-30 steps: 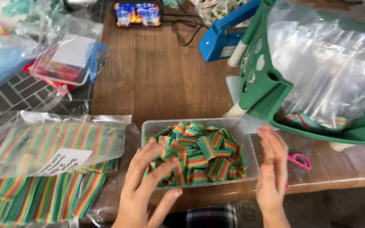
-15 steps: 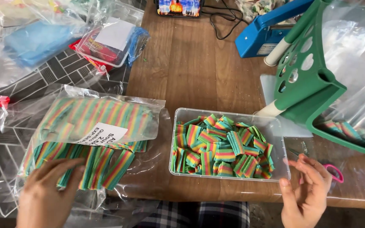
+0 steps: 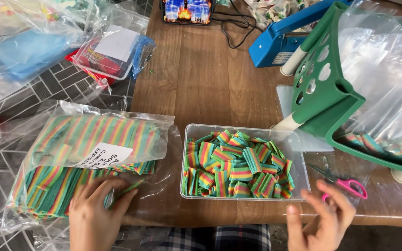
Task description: Cutting long multi-colored food strips into smaller rectangular pieces using scissors and placing them into a plastic container.
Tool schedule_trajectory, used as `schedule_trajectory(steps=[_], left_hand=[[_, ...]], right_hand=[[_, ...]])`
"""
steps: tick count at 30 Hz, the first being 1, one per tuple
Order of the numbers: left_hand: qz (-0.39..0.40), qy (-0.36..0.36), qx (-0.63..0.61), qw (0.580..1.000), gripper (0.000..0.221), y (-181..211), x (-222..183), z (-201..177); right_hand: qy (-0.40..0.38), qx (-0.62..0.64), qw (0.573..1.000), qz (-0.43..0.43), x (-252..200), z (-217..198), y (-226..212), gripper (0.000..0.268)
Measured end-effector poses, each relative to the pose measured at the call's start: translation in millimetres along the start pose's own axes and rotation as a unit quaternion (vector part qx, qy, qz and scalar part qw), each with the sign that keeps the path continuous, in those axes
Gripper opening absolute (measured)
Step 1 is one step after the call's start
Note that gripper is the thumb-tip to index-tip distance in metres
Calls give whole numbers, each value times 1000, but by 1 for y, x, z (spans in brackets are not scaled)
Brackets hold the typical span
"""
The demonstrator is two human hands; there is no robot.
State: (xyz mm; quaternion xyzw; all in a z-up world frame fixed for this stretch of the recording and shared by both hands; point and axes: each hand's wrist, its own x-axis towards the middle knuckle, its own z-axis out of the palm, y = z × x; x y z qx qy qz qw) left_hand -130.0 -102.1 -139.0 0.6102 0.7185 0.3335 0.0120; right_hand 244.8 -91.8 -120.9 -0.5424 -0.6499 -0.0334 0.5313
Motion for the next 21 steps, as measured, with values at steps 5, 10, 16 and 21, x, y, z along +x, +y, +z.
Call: schedule_trajectory(steps=[5, 10, 16, 21], left_hand=[[3, 23, -164, 986, 12, 70, -11, -13], [116, 76, -309, 941, 15, 132, -15, -1], [127, 7, -410, 903, 7, 122, -22, 8], [183, -105, -325, 922, 28, 83, -13, -12]], right_hand=[[-59, 38, 998, 0, -7, 4, -53, 22], [-142, 144, 977, -74, 28, 20, -105, 29], [-233, 228, 938, -116, 39, 29, -94, 19], [-228, 258, 930, -126, 38, 31, -83, 8]])
